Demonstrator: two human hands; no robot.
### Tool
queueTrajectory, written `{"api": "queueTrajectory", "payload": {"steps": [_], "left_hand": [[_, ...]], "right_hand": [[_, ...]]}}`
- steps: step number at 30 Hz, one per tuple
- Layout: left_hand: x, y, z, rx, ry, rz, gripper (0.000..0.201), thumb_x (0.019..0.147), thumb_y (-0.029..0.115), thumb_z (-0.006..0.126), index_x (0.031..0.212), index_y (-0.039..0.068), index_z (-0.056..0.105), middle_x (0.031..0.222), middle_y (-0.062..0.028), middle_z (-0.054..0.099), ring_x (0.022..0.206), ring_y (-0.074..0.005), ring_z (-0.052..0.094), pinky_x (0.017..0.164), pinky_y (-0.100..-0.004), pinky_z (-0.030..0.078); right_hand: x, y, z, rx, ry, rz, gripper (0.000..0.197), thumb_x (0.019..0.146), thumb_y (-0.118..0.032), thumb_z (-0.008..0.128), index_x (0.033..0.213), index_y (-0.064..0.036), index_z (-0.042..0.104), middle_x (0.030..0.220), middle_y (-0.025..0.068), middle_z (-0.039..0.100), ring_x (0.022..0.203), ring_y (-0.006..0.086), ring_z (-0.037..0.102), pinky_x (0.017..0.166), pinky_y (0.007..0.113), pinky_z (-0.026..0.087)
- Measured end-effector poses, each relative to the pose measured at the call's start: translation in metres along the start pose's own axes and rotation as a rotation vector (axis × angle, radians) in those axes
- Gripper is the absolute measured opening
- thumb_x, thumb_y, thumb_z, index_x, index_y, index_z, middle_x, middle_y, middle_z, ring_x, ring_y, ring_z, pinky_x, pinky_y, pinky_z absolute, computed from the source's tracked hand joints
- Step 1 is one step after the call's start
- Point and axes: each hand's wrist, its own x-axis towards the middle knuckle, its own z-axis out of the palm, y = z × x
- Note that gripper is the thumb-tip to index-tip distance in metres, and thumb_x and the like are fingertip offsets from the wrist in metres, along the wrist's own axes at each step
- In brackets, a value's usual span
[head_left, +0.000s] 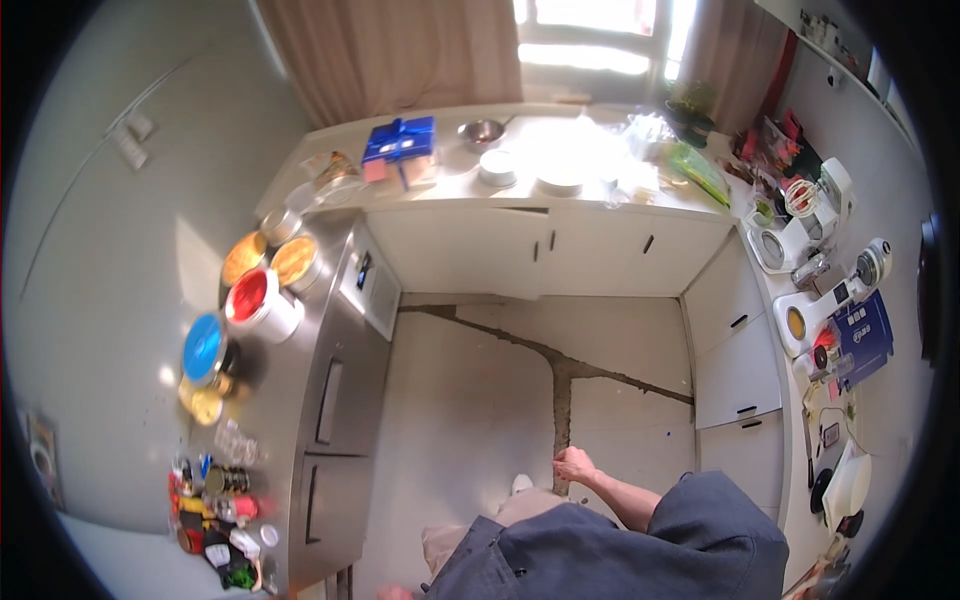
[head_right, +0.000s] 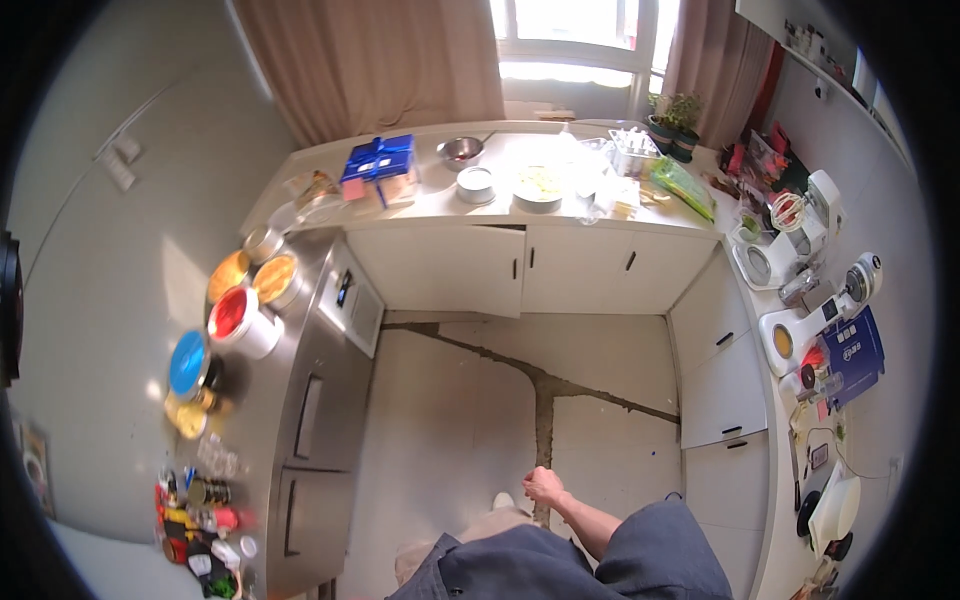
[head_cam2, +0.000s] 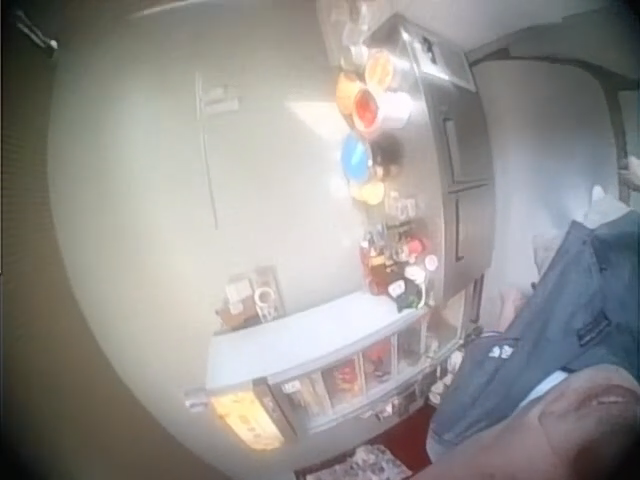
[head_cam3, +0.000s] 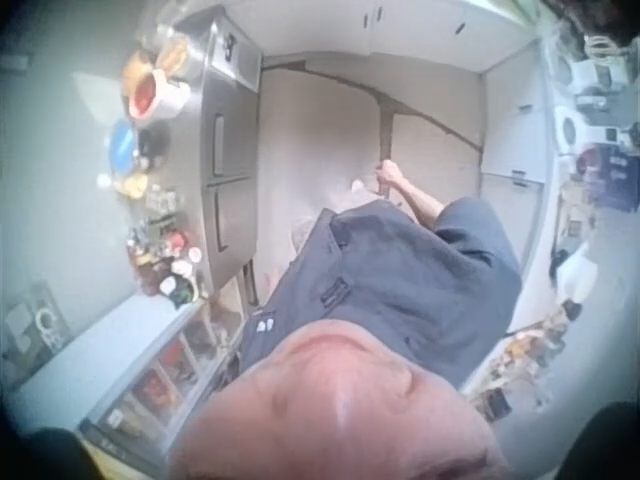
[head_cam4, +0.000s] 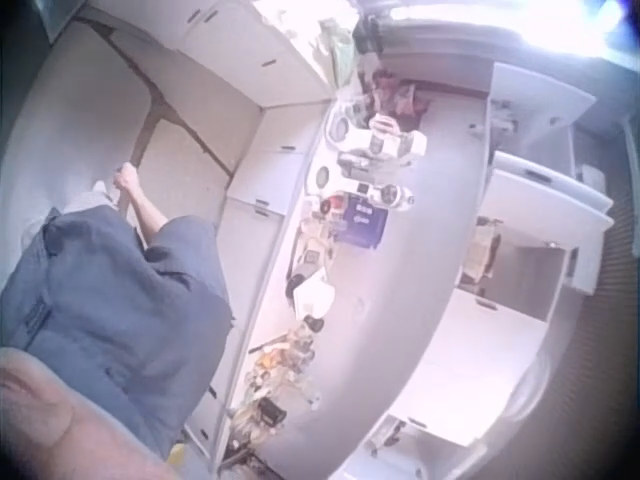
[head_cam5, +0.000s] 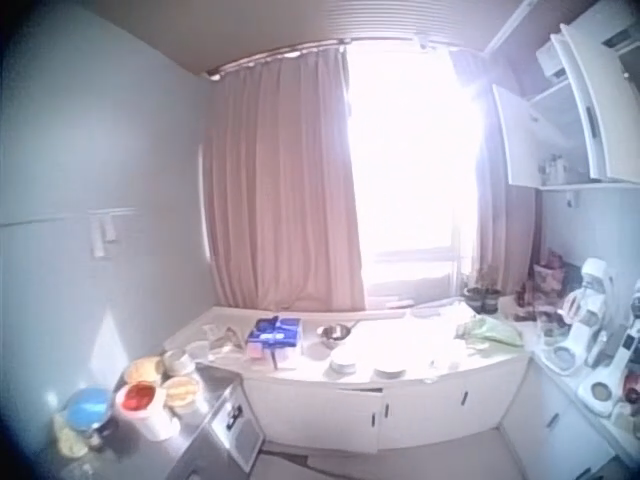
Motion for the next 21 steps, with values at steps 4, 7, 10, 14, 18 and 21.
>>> {"api": "queueTrajectory", "payload": {"steps": [4,7,10,14,18,21], "left_hand": [[0.01,0.179,0.093,0.008,-0.193,0.251,0.019,0.084,0.002,0.055,0.098,-0.005,0.066,0.067,-0.0118,0.066,0.053,-0.0214,0.062,0.047,-0.0348,0.05],[0.024,0.309,0.178,0.053,-0.272,0.488,0.032,0.089,0.011,0.059,0.117,-0.002,0.068,0.085,-0.0135,0.073,0.071,-0.0207,0.071,0.066,-0.0333,0.058],[0.035,0.428,0.276,0.286,-0.352,0.558,0.038,0.088,0.013,0.06,0.123,0.003,0.07,0.099,-0.0172,0.077,0.086,-0.0233,0.076,0.078,-0.0372,0.059],[0.052,0.555,0.418,0.275,-0.422,0.695,0.038,0.091,0.016,0.063,0.126,0.005,0.069,0.104,-0.0169,0.077,0.095,-0.026,0.075,0.086,-0.038,0.059],[0.034,0.685,0.563,0.166,-0.633,0.711,0.054,0.095,0.03,0.07,0.14,0.003,0.058,0.127,-0.0204,0.07,0.11,-0.0289,0.072,0.095,-0.0378,0.057],[0.027,0.751,0.622,-0.15,-0.784,0.497,0.089,0.092,0.046,0.075,0.155,-0.001,0.035,0.15,-0.0306,0.046,0.137,-0.0362,0.052,0.112,-0.0411,0.044]], "right_hand": [[0.076,0.012,-0.086,0.264,0.296,0.076,0.029,0.089,-0.019,0.061,0.108,-0.0048,0.077,0.083,0.0117,0.077,0.071,0.0201,0.075,0.068,0.034,0.06],[0.136,-0.029,-0.18,0.415,0.472,0.041,0.033,0.088,-0.016,0.059,0.116,-0.003,0.072,0.084,0.0132,0.076,0.071,0.0245,0.074,0.072,0.038,0.059],[0.232,-0.047,-0.273,0.258,0.66,-0.116,0.037,0.087,-0.012,0.056,0.122,-0.0023,0.065,0.096,0.0181,0.075,0.088,0.0323,0.073,0.085,0.044,0.057],[0.371,-0.108,-0.375,0.228,0.657,-0.145,0.049,0.084,-0.003,0.05,0.133,-0.0017,0.058,0.12,0.024,0.068,0.109,0.0361,0.068,0.093,0.043,0.054],[0.519,-0.117,-0.444,0.25,0.814,-0.33,0.062,0.079,0.002,0.048,0.141,0.0014,0.052,0.124,0.0248,0.066,0.115,0.0376,0.065,0.097,0.043,0.052],[0.554,-0.137,-0.416,0.299,0.827,-0.274,0.065,0.076,0.004,0.047,0.141,0.002,0.053,0.127,0.0249,0.065,0.118,0.0371,0.064,0.099,0.043,0.051]]}}
